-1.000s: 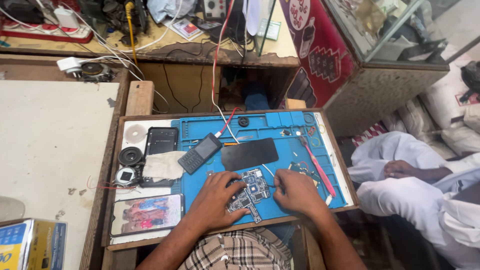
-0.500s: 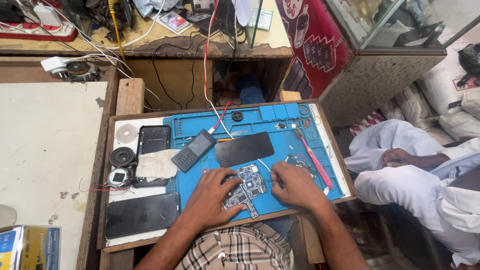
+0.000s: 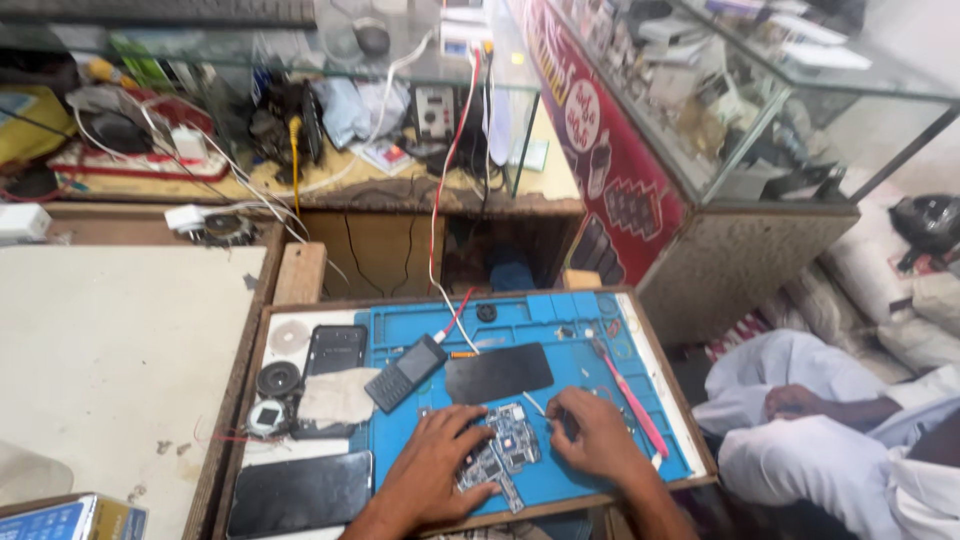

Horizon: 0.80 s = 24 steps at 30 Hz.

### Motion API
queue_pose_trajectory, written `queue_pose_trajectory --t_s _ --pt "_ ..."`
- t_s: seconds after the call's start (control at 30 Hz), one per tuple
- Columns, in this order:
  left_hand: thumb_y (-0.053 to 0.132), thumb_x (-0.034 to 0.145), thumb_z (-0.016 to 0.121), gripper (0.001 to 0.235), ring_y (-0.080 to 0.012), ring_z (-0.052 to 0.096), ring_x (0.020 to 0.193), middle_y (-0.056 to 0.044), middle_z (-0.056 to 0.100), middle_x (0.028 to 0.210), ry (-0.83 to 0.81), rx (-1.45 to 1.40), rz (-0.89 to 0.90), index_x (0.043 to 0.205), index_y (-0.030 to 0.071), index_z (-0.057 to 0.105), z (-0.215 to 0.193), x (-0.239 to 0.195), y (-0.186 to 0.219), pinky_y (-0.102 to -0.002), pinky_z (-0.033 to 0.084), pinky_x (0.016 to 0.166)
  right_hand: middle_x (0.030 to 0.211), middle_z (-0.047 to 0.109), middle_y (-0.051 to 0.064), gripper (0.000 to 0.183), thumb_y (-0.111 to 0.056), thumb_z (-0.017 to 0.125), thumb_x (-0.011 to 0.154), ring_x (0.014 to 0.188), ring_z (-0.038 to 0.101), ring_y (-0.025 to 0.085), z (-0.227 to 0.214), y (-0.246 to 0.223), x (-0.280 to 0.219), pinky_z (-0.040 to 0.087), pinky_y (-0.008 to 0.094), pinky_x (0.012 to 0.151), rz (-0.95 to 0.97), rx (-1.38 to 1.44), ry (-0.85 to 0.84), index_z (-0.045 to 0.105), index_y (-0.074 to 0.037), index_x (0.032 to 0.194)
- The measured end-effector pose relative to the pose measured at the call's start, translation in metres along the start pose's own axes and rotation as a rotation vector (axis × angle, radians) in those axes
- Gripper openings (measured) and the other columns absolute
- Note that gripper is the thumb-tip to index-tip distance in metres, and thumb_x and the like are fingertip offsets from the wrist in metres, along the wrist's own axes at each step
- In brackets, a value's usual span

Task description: The person works on a disassembled mobile phone motherboard on a blue work mat, using a small metal tool to probe and adjust components. The person repeatedly handles the board, turning it over and manipulating small parts with both hands.

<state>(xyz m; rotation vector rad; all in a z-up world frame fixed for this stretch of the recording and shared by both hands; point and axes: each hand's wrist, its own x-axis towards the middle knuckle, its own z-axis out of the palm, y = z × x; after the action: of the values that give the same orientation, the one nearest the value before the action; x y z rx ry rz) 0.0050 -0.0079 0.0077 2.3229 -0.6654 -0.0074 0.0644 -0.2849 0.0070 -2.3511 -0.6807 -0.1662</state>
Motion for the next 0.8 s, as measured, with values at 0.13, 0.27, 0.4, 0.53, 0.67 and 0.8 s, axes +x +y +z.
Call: queue_pose_trajectory --t_s 0.13,0.27,0.4,0.53,0.67,0.8 --pt "0.043 0.074 0.085 0.070 -0.0367 0.030 0.147 -0.012 0.041 0.156 -0.061 0.004 -0.067 0.133 0.013 0.061 0.000 0.001 -0.001 -0.065 0.018 0.118 0.080 0.068 0.008 0.027 -0.004 0.070 0.076 0.060 0.067 0.023 0.000 -0.003 0.004 0.051 0.036 0.056 -0.021 0.004 0.077 0.071 -0.009 0.103" --pt "0.049 0.075 0.083 0.075 -0.0339 0.027 0.151 -0.009 0.040 0.160 -0.122 0.026 -0.119 0.138 0.017 0.061 0.005 0.004 -0.006 -0.066 0.014 0.119 0.082 0.067 0.009 0.032 -0.003 0.070 0.076 0.064 0.066 0.025 0.002 -0.006 0.003 0.051 0.037 0.058 -0.153 -0.020 0.076 0.074 -0.009 0.107" --pt "0.050 0.075 0.083 0.073 -0.0327 0.029 0.149 -0.008 0.043 0.158 -0.125 0.042 -0.117 0.138 0.017 0.063 0.011 0.015 -0.015 -0.063 0.017 0.120 0.084 0.068 0.008 0.029 -0.004 0.069 0.077 0.057 0.066 0.022 0.000 -0.001 0.005 0.052 0.035 0.054 -0.056 0.030 0.012 0.075 -0.009 0.105" --pt "0.047 0.075 0.082 0.067 -0.0331 0.031 0.148 -0.008 0.045 0.153 -0.120 0.047 -0.108 0.133 0.017 0.066 0.017 0.015 -0.020 -0.060 0.020 0.120 0.084 0.068 0.008 0.029 -0.003 0.069 0.077 0.057 0.066 0.020 -0.002 0.003 0.004 0.052 0.033 0.053 -0.066 0.071 0.034 0.076 -0.008 0.105" --pt "0.048 0.075 0.081 0.061 -0.0325 0.033 0.148 -0.009 0.046 0.152 -0.133 0.061 -0.128 0.124 0.015 0.067 0.026 0.014 -0.034 -0.059 0.019 0.121 0.087 0.069 0.007 0.022 -0.004 0.070 0.076 0.056 0.067 0.019 -0.002 0.009 0.006 0.053 0.032 0.053 -0.065 0.096 0.022 0.075 -0.007 0.098" --pt "0.052 0.076 0.084 0.062 -0.0325 0.035 0.144 -0.008 0.046 0.156 -0.097 0.049 -0.013 0.125 0.017 0.068 0.049 0.015 -0.069 -0.058 0.026 0.114 0.083 0.068 0.007 0.018 -0.005 0.070 0.076 0.057 0.066 0.021 -0.003 0.014 0.002 0.051 0.033 0.053 -0.079 0.111 0.030 0.074 -0.007 0.093"
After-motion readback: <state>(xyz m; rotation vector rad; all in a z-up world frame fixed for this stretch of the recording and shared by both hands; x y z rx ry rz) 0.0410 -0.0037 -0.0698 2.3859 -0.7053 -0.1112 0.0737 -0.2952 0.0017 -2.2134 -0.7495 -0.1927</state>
